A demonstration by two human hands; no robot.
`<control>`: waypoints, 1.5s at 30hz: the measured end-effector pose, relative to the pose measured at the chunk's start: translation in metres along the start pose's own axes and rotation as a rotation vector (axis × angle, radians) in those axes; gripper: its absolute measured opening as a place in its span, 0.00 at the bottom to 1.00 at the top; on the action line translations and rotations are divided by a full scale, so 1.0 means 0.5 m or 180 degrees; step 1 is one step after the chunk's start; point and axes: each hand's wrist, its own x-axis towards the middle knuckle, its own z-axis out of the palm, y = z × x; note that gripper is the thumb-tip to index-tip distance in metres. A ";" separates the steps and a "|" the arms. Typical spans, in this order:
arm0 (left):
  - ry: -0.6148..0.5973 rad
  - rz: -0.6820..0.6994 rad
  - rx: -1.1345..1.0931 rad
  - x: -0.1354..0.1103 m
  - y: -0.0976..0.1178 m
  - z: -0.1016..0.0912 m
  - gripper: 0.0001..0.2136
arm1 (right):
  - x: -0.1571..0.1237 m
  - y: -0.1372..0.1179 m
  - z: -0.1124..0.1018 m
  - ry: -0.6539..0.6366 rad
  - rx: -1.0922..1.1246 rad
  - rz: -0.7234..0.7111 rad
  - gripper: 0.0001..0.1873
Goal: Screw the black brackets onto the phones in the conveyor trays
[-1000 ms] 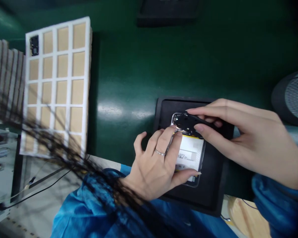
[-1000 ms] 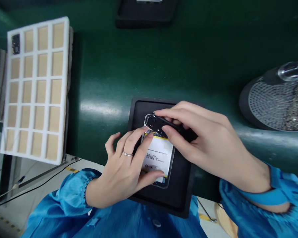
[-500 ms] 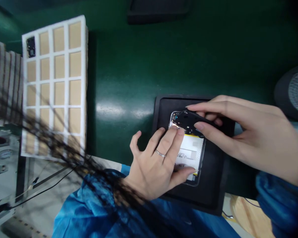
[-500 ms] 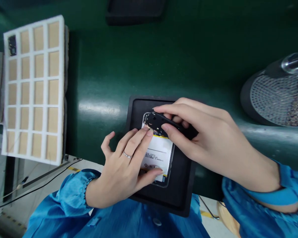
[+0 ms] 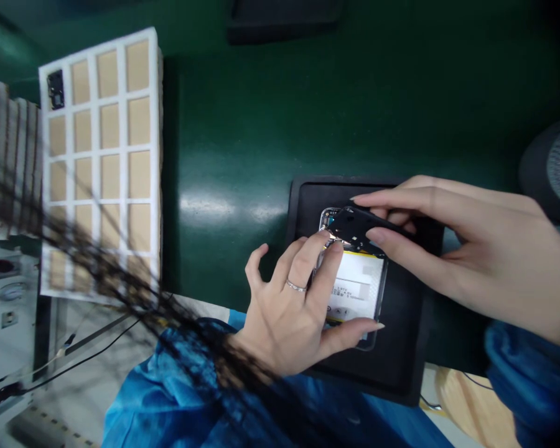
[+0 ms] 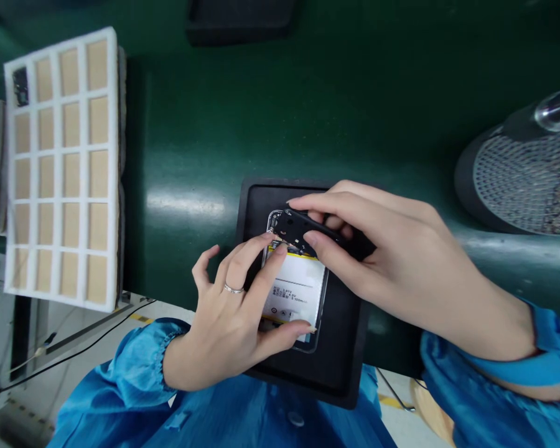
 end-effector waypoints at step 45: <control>0.0271 0.0406 -0.0539 0.044 -0.076 -0.047 0.20 | 0.000 -0.002 0.003 0.0141 0.0115 0.0321 0.20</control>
